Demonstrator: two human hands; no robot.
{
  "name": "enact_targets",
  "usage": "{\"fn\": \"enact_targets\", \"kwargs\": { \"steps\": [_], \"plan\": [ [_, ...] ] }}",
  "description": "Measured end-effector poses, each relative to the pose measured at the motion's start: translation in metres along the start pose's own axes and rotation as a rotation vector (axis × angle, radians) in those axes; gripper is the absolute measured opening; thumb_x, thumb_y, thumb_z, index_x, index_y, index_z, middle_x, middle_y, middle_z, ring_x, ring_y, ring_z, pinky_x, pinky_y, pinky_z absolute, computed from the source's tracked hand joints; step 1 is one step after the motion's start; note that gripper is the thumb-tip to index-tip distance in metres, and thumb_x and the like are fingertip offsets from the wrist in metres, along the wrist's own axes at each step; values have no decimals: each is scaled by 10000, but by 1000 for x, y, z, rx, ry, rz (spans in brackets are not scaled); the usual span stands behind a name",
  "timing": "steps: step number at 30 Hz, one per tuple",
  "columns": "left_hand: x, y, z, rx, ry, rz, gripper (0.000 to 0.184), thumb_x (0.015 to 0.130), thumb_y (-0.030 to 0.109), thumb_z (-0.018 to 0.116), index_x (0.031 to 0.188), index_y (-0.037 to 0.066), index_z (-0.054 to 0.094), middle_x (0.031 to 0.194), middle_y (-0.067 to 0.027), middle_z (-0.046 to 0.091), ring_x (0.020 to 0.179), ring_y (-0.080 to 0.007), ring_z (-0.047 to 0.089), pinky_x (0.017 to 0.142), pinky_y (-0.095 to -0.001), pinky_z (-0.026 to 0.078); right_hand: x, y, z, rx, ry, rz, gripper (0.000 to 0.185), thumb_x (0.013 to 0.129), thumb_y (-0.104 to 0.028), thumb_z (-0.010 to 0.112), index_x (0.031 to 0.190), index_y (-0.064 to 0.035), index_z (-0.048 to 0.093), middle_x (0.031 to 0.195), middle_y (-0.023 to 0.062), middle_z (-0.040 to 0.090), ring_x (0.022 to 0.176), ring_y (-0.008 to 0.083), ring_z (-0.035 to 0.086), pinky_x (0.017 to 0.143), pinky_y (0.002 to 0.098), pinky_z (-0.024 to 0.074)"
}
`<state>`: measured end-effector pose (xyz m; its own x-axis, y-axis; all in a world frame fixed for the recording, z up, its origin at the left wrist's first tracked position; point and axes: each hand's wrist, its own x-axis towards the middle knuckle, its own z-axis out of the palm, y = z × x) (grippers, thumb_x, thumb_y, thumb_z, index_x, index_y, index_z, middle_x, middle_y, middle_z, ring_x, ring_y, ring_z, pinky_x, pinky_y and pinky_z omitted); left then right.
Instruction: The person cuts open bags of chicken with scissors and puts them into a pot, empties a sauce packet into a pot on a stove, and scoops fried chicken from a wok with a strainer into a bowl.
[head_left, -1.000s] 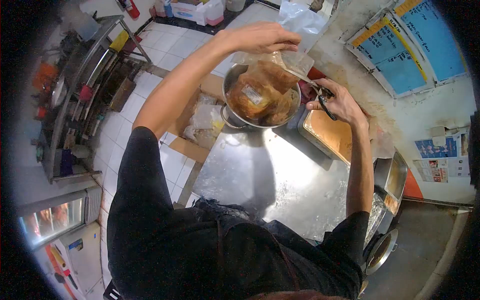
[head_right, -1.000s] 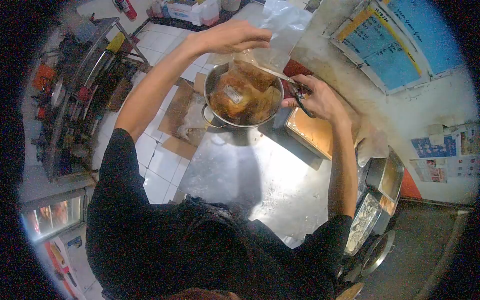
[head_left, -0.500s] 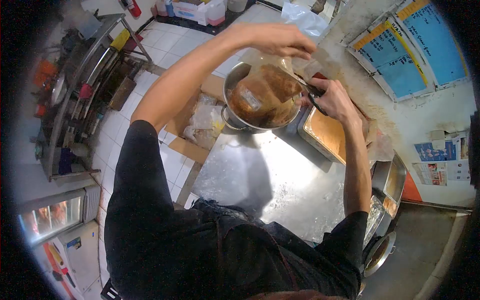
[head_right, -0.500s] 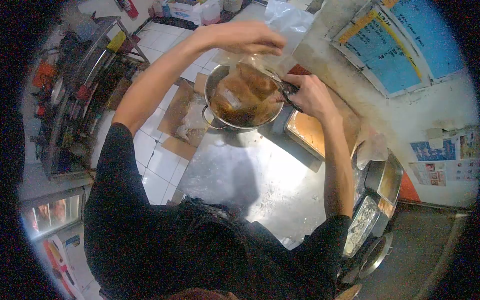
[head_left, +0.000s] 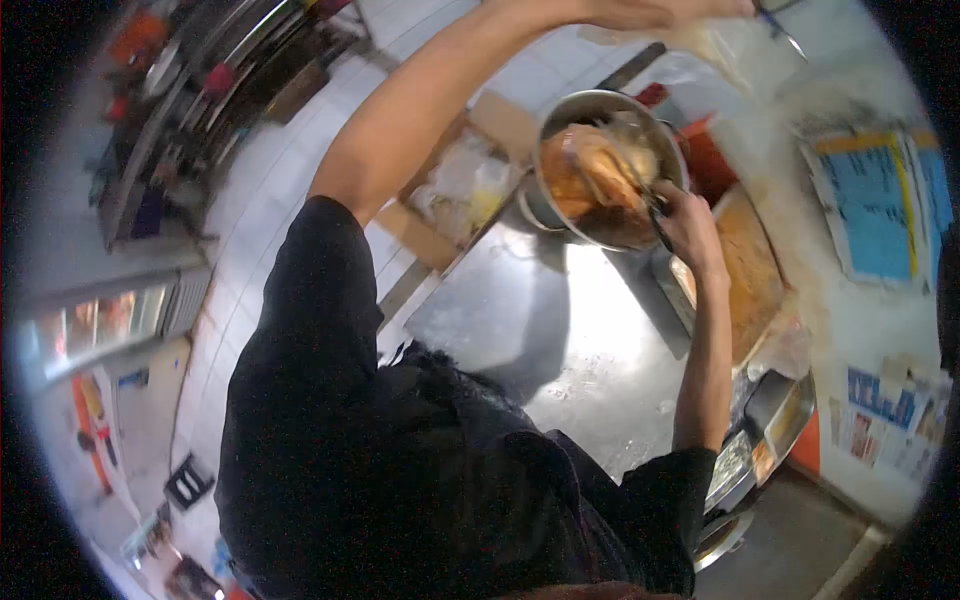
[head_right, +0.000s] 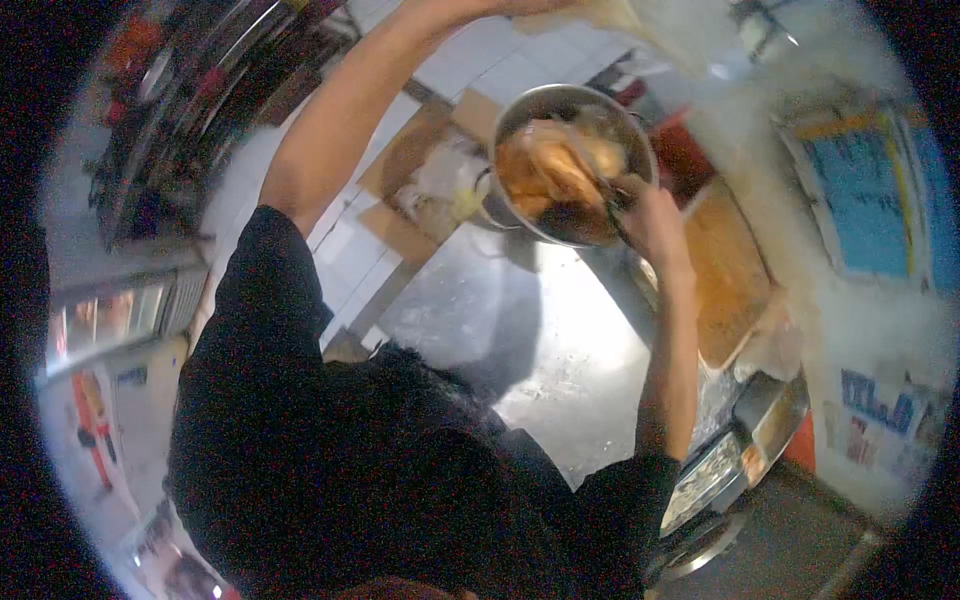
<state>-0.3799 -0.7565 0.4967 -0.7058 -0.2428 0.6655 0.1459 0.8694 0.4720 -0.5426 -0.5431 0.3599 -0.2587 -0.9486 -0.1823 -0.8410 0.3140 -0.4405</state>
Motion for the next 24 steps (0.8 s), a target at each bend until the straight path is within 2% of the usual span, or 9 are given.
{"fn": "enact_targets", "kwargs": {
  "steps": [2, 4, 6, 11, 14, 19, 21, 23, 24],
  "plan": [
    [-54, -53, -10, 109, 322, -76, 331, 939, 319, 547, 838, 4, 564, 664, -141, 568, 605, -206, 559, 558, -373, 436, -7, 14, 13, 66, 19, 24, 339, 768, -168, 710, 1082, -46, 663, 987, 201, 677, 875, 312, 676, 762, 401, 512],
    [-122, -94, 5, 81, 453, -486, 346, 946, 345, 521, 852, 18, 586, 666, -127, 580, 586, -217, 550, 559, -342, 446, 0, 53, 31, 184, 20, 93, 370, 767, -155, 719, 1110, -30, 654, 1004, 202, 680, 887, 261, 681, 784, 360, 507],
    [-198, -131, 34, 106, 468, -718, 312, 940, 378, 509, 990, 73, 553, 814, -176, 619, 779, -330, 597, 695, -412, 452, 2, 46, 31, 216, 26, 91, 381, 772, -156, 720, 1125, -30, 650, 1008, 199, 683, 887, 237, 677, 791, 342, 502],
    [-369, -221, 136, 284, 49, -530, 535, 889, 480, 538, 1233, 70, 535, 1296, -245, 480, 1204, -364, 479, 1023, -422, 379, -4, 32, 26, 358, 1, 150, 361, 809, -159, 707, 1122, 12, 646, 998, 141, 699, 899, 176, 645, 808, 305, 485],
    [-377, -228, 157, 305, -258, -1051, 584, 879, 477, 550, 1315, 91, 499, 1446, -226, 318, 1339, -365, 328, 1121, -423, 259, -10, 29, 25, 359, 25, 151, 379, 847, -168, 712, 1177, -11, 611, 852, 42, 678, 759, 71, 582, 699, 223, 459],
    [-248, -210, 107, 156, 213, -691, 521, 858, 439, 603, 1224, 69, 572, 1311, -176, 517, 1205, -317, 504, 1021, -416, 375, -10, 23, 34, 234, 243, 166, 379, 803, -88, 701, 1172, -67, 617, 824, 80, 684, 749, 86, 599, 702, 222, 462],
    [-198, -210, 97, 96, 277, -568, 467, 865, 402, 606, 1180, 58, 593, 1237, -164, 568, 1142, -309, 548, 964, -401, 415, -12, 29, 39, 104, 214, 14, 454, 739, -65, 693, 1175, -162, 610, 866, 147, 702, 724, 211, 683, 615, 349, 506],
    [-150, -197, 93, 25, 335, -441, 413, 873, 366, 608, 1136, 47, 614, 1163, -152, 619, 1080, -301, 591, 908, -386, 455, -14, -4, 35, 47, 278, 10, 452, 709, -15, 686, 1145, -119, 626, 852, 168, 691, 759, 240, 693, 632, 349, 521],
    [-126, -182, 92, 27, 416, -313, 326, 910, 345, 564, 1022, 42, 612, 898, -133, 606, 802, -260, 568, 704, -356, 454, -17, -13, 32, 213, 192, 56, 436, 695, 2, 681, 1118, -94, 634, 854, 166, 689, 775, 258, 692, 648, 346, 528]
  ]
}}
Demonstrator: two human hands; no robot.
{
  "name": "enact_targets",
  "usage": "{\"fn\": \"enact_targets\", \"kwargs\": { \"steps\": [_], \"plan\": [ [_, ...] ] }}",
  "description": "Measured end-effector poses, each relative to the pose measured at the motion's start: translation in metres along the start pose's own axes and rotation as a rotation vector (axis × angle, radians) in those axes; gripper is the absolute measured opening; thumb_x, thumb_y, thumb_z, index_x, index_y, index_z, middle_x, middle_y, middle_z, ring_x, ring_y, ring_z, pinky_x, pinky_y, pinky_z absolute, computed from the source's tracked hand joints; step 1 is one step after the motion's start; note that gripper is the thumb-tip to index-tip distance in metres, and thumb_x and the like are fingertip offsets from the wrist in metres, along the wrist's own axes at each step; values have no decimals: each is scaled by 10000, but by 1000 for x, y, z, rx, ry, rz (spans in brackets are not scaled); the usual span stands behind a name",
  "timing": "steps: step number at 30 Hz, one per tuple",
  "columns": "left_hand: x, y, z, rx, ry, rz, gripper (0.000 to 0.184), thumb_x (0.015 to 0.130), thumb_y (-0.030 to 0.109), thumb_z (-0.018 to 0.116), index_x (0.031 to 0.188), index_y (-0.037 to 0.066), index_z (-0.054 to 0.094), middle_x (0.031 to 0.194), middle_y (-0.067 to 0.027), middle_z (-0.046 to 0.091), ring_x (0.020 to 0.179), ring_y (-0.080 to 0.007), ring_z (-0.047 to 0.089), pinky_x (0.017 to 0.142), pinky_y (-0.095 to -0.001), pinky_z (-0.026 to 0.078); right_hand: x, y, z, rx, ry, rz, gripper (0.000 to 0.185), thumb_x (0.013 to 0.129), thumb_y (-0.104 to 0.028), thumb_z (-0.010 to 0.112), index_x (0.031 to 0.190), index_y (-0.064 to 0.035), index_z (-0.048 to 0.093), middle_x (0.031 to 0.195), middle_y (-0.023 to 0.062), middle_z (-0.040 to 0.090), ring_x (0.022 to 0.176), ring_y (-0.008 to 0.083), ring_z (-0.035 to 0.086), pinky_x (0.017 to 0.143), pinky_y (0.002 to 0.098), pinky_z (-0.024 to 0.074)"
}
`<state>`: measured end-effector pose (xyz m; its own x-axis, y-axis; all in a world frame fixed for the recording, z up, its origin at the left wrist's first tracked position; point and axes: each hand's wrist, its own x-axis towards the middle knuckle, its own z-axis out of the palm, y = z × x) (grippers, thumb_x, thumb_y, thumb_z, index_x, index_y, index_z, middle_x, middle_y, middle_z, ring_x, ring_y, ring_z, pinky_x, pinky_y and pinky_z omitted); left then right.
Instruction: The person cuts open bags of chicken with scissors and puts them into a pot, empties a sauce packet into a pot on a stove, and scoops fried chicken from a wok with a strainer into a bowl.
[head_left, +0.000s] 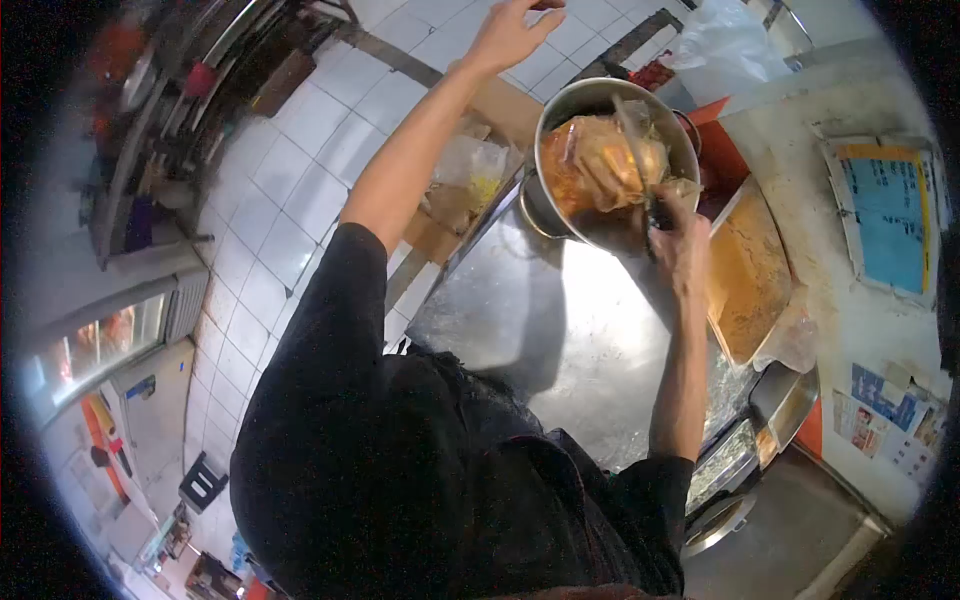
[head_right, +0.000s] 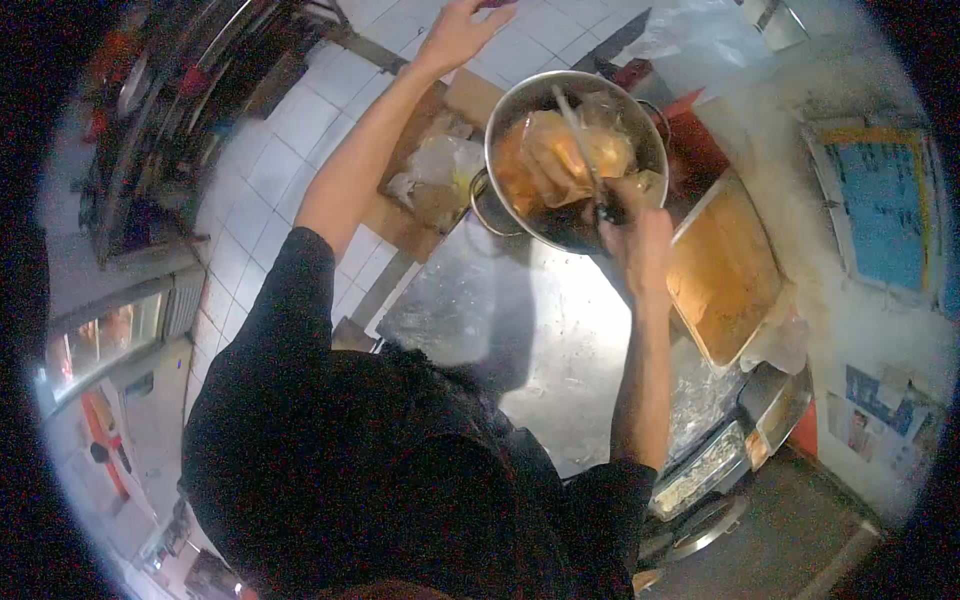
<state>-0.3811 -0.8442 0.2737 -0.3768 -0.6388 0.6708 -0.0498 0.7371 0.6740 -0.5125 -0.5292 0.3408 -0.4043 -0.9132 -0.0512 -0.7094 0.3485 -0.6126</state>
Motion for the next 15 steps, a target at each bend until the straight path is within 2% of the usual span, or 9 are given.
{"fn": "enact_targets", "kwargs": {
  "steps": [1, 2, 3, 4, 5, 7, 10, 11, 15],
  "plan": [
    [10, 15, 7, -39, 81, 126, 303, 948, 324, 521, 909, 37, 610, 633, -114, 592, 525, -220, 544, 501, -327, 452, -2, -6, -2, 157, -79, 66, 420, 682, 18, 676, 1091, -70, 642, 857, 164, 688, 791, 276, 691, 665, 342, 535],
    [14, 26, 12, -53, 79, 142, 303, 948, 324, 521, 909, 37, 610, 633, -114, 592, 525, -220, 544, 501, -327, 452, -5, -4, 3, 14, -23, -88, 393, 676, 47, 649, 1060, -39, 643, 841, 150, 692, 795, 259, 693, 669, 324, 541],
    [18, 36, 17, -117, -161, 70, 289, 910, 307, 576, 1019, 42, 615, 826, -129, 628, 763, -265, 579, 695, -351, 465, -9, -13, 0, 108, -136, 164, 388, 673, 49, 649, 1048, -48, 643, 848, 144, 689, 802, 256, 694, 670, 323, 539],
    [20, 45, 21, -175, -401, -5, 354, 872, 291, 631, 1129, 47, 621, 1020, -143, 664, 1001, -310, 613, 890, -375, 477, -15, -2, 7, 54, -38, -31, 374, 676, 41, 657, 1038, -49, 644, 831, 151, 685, 776, 234, 696, 652, 320, 533],
    [16, 57, 29, -182, -404, 7, 354, 872, 291, 631, 1129, 47, 621, 1020, -143, 664, 1001, -310, 613, 890, -375, 477, -23, 12, 18, -3, 57, -225, 360, 679, 34, 665, 1028, -50, 644, 814, 158, 681, 750, 213, 698, 634, 317, 528],
    [6, 78, 51, -114, -785, 361, 319, 857, 259, 631, 1071, 23, 630, 1007, -148, 655, 958, -332, 614, 854, -385, 491, -47, 10, 22, 118, 3, -120, 329, 685, 1, 692, 1007, -41, 642, 758, 142, 666, 657, 174, 672, 610, 307, 512],
    [-16, 77, 79, 165, -741, 519, 282, 840, 238, 633, 971, -11, 640, 1003, -178, 647, 909, -354, 621, 812, -420, 502, -60, 7, 25, 245, 0, -40, 295, 696, -37, 719, 980, -24, 640, 658, 114, 611, 573, 138, 599, 567, 277, 479],
    [-20, 76, 89, 161, -742, 529, 282, 840, 238, 633, 971, -11, 640, 1003, -178, 647, 909, -354, 621, 812, -420, 502, -64, 8, 27, 269, 35, 1, 281, 701, -49, 726, 968, -20, 641, 631, 103, 591, 558, 134, 578, 558, 270, 469],
    [-29, 78, 113, 461, -850, 166, 307, 811, 279, 655, 904, -14, 663, 982, -227, 647, 921, -368, 631, 789, -448, 512, -71, 5, 24, 350, 182, 100, 219, 733, -53, 716, 936, -13, 645, 620, 66, 590, 565, 104, 561, 543, 264, 453]
  ]
}}
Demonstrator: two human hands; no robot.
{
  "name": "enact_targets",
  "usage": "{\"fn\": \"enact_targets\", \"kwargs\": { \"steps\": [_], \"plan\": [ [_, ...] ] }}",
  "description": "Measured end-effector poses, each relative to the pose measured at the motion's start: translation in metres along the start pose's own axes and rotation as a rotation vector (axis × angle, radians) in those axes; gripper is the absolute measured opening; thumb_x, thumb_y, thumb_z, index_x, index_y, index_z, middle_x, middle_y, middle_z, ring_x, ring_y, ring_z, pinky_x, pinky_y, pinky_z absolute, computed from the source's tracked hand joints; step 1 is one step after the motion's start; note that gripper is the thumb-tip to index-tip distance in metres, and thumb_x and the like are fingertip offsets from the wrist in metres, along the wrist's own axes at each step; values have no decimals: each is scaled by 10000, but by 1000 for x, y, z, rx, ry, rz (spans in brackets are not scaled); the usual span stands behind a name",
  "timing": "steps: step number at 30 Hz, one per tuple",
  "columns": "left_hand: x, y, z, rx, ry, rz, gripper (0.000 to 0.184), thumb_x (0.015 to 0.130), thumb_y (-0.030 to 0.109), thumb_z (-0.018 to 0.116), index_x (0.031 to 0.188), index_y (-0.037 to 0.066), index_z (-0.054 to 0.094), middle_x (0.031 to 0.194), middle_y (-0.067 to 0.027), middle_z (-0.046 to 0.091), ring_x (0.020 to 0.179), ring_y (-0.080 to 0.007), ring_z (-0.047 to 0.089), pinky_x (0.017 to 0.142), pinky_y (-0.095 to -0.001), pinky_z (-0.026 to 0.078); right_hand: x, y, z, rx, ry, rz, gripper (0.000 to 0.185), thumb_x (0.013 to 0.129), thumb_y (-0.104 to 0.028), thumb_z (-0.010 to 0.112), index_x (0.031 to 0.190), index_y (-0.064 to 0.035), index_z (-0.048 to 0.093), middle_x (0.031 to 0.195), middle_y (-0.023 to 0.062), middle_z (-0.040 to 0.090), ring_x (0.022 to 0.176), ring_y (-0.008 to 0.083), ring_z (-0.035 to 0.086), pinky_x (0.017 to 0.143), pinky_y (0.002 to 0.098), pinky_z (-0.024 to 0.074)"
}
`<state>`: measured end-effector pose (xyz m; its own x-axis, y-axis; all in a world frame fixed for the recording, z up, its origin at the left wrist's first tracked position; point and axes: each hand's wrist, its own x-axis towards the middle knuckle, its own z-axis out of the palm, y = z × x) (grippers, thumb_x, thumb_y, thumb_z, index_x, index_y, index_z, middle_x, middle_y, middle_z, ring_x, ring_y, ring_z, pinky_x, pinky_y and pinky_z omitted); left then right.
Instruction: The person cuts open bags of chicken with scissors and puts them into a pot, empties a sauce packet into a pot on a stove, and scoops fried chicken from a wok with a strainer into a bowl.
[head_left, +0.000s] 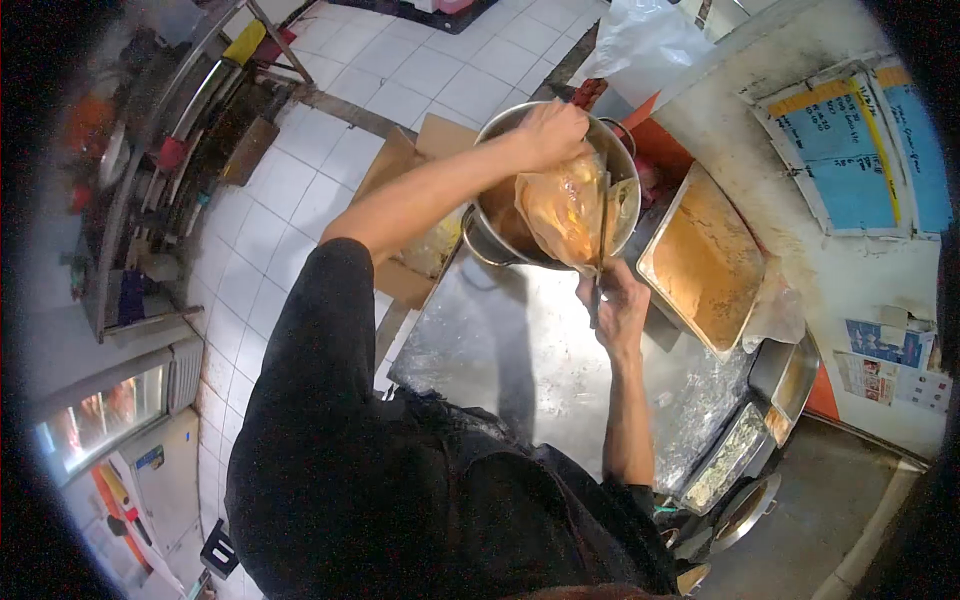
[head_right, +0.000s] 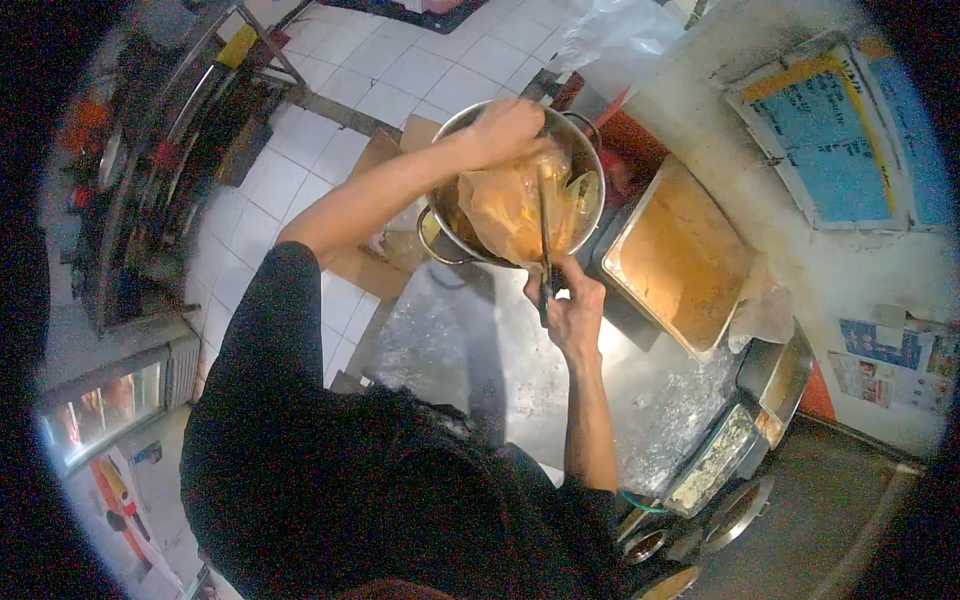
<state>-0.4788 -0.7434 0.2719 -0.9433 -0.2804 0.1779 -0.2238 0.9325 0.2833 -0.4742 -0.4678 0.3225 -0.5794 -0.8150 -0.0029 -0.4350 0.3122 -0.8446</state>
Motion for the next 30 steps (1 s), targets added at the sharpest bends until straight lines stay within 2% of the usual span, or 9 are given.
{"fn": "enact_targets", "kwargs": {
  "steps": [4, 8, 10, 12, 13, 17, 24, 26, 30],
  "plan": [
    [-3, 6, 5, -31, -197, -284, 306, 753, 303, 680, 865, 18, 696, 908, -207, 679, 843, -341, 671, 757, -442, 538, -11, 24, 6, 167, 113, -80, 207, 744, -65, 709, 926, 5, 639, 632, 59, 602, 585, 89, 563, 551, 252, 454],
    [-3, -9, -13, -71, -275, -124, 326, 863, 295, 560, 958, 5, 674, 937, -243, 658, 889, -387, 639, 787, -460, 518, -18, 24, 18, 114, 107, -30, 202, 752, -71, 703, 926, 7, 637, 651, 61, 619, 588, 97, 580, 559, 251, 467],
    [-7, -18, 9, -130, -151, -74, 251, 847, 213, 562, 981, 21, 653, 923, -211, 660, 899, -389, 628, 801, -462, 504, -17, 23, 22, 118, 107, -32, 198, 757, -71, 699, 925, 10, 633, 660, 60, 623, 590, 97, 582, 556, 252, 466],
    [-7, -22, 20, -160, 122, 212, 185, 840, 148, 543, 955, 34, 632, 905, -183, 651, 888, -384, 617, 794, -474, 489, -14, 21, 25, 118, 110, -30, 194, 762, -71, 695, 924, 13, 629, 670, 59, 628, 593, 98, 585, 553, 253, 466],
    [-3, -25, 18, -234, 67, 247, 162, 860, 140, 527, 941, 25, 608, 900, -180, 630, 865, -384, 598, 763, -459, 474, -14, 20, 24, 183, 129, -35, 190, 768, -67, 689, 925, 17, 623, 668, 56, 624, 589, 99, 583, 546, 256, 464],
    [-15, -21, -23, -580, 60, 202, 180, 889, 163, 525, 952, 1, 574, 873, -195, 594, 815, -394, 567, 711, -427, 450, -17, 20, 17, 404, 187, 44, 169, 794, -59, 671, 929, 21, 608, 645, 44, 601, 573, 104, 570, 524, 253, 450],
    [-44, -1, -72, -602, 212, 189, 124, 868, 86, 535, 944, -4, 573, 852, -181, 594, 809, -377, 577, 697, -417, 459, -5, 8, 7, 376, 221, 118, 149, 844, -79, 631, 947, 20, 590, 646, 39, 588, 544, 96, 546, 505, 233, 427],
    [-46, 3, -82, -588, 285, 329, 111, 848, 47, 550, 942, -5, 579, 843, -175, 601, 796, -382, 574, 698, -399, 469, 1, 5, 8, 418, 248, 96, 147, 846, -82, 632, 944, 19, 590, 649, 36, 584, 544, 91, 538, 505, 233, 425],
    [-46, 18, -106, -566, 404, 325, 118, 874, 83, 566, 947, -7, 587, 810, -183, 603, 774, -377, 591, 682, -395, 469, 21, 9, 11, 442, 304, 114, 160, 849, -100, 637, 946, 19, 591, 664, 27, 572, 556, 80, 515, 507, 231, 413]
  ]
}}
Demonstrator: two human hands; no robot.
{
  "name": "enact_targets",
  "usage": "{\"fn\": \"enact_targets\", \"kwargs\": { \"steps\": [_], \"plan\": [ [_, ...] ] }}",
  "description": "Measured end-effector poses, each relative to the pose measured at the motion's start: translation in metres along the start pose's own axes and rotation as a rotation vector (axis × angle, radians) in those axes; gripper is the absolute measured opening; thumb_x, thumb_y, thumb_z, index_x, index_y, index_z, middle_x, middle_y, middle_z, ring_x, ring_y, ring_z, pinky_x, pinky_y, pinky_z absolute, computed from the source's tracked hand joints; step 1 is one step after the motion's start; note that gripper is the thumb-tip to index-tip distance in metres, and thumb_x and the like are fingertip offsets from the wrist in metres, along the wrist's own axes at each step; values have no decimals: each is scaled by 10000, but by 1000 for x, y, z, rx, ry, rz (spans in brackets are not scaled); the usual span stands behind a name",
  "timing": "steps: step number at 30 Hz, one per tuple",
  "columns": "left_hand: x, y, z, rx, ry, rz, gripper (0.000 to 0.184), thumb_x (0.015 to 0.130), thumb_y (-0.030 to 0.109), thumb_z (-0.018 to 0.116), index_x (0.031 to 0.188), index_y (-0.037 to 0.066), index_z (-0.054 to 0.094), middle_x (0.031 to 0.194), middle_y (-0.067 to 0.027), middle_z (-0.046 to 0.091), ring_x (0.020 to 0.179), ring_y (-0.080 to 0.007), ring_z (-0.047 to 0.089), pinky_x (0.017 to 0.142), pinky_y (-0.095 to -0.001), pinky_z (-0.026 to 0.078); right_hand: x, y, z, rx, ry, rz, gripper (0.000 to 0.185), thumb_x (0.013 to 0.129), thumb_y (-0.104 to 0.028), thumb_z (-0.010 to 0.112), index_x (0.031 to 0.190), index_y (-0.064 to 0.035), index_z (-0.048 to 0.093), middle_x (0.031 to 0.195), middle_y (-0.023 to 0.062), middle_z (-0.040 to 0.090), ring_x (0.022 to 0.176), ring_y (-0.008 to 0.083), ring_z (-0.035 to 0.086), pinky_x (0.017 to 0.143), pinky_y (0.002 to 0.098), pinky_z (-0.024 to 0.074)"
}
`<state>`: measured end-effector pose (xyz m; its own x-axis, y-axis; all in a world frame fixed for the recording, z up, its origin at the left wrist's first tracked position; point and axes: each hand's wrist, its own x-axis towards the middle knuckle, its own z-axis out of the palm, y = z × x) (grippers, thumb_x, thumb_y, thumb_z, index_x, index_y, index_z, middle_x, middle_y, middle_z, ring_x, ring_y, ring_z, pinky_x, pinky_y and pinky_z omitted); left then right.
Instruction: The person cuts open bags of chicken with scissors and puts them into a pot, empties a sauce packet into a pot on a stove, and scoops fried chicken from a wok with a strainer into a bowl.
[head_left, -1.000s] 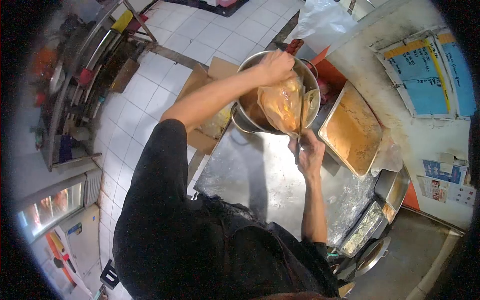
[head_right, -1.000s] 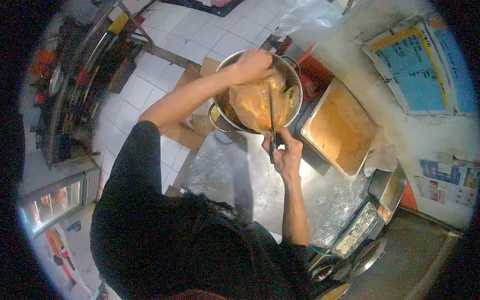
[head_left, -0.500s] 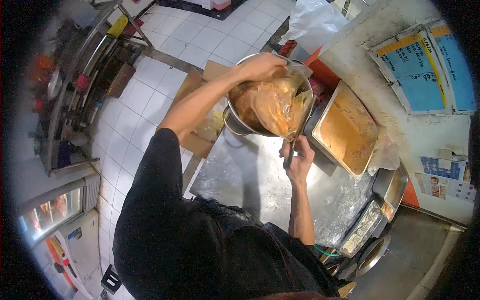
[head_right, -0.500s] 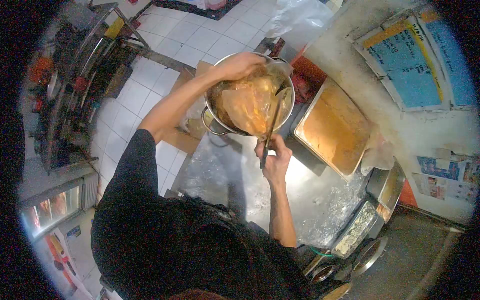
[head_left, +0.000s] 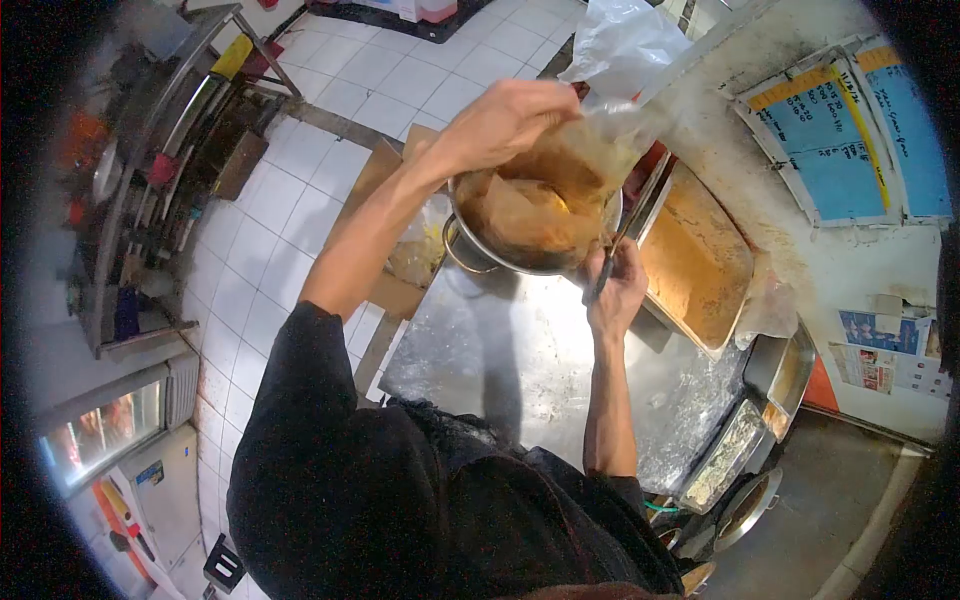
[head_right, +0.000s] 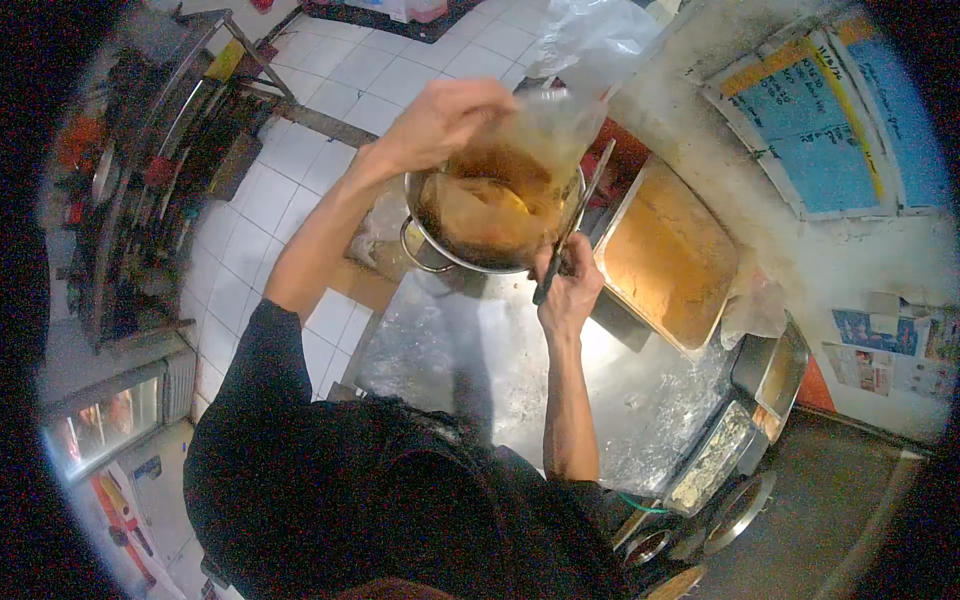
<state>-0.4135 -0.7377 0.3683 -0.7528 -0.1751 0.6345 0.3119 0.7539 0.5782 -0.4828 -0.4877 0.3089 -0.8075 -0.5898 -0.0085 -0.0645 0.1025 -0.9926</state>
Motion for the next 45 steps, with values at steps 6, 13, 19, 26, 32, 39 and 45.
{"fn": "enact_targets", "kwargs": {
  "steps": [6, 13, 19, 26, 32, 39, 45],
  "plan": [
    [39, -2, -31, -38, -66, -12, 129, 899, 37, 525, 1009, -4, 576, 813, -93, 630, 793, -159, 601, 755, -291, 482, 23, -18, 5, -170, -122, 94, 273, 839, -212, 699, 974, 2, 598, 698, 42, 606, 605, 94, 551, 555, 248, 436],
    [34, -25, -22, 64, -133, -136, 274, 950, 249, 531, 1081, 17, 595, 849, -163, 649, 782, -251, 621, 726, -342, 478, 48, -45, -50, -592, -267, -37, 658, 707, -436, 801, 1143, 3, 576, 983, 160, 655, 935, 253, 621, 816, 353, 480],
    [43, -28, -18, 7, -254, -179, 400, 861, 357, 658, 1070, 17, 648, 835, -158, 676, 753, -211, 627, 690, -353, 492, 109, -65, -71, -921, -492, -268, 821, 592, -518, 828, 1211, -48, 564, 1149, 183, 586, 1111, 326, 542, 924, 404, 445],
    [40, -27, -28, -87, -370, -201, 273, 827, 184, 630, 1043, 23, 677, 893, -128, 700, 799, -173, 637, 747, -317, 501, 150, -100, -57, -949, -655, -376, 817, 554, -457, 867, 1216, -82, 569, 1138, 166, 571, 1076, 303, 567, 894, 396, 475],
    [48, -20, -26, -11, -427, 3, 265, 785, 146, 599, 1023, 71, 688, 832, -141, 676, 725, -289, 615, 686, -355, 485, 154, -131, -33, -1031, -810, -487, 730, 568, -384, 875, 1176, -90, 596, 1070, 157, 602, 990, 305, 613, 811, 406, 500],
    [52, -18, -30, 67, -402, 132, 227, 824, 231, 623, 1006, 116, 696, 752, -156, 605, 701, -318, 566, 657, -380, 450, 163, -114, -18, -1143, -811, -561, 518, 619, -221, 828, 1067, -33, 646, 797, 168, 640, 755, 322, 624, 726, 384, 505],
    [51, -22, -15, -92, -350, 160, 221, 862, 234, 634, 1011, 86, 702, 853, -80, 671, 780, -192, 617, 724, -324, 480, 151, -122, 15, -1249, -810, -559, 348, 684, -39, 708, 1027, -42, 657, 806, 205, 642, 757, 377, 618, 702, 426, 500]
  ]
}}
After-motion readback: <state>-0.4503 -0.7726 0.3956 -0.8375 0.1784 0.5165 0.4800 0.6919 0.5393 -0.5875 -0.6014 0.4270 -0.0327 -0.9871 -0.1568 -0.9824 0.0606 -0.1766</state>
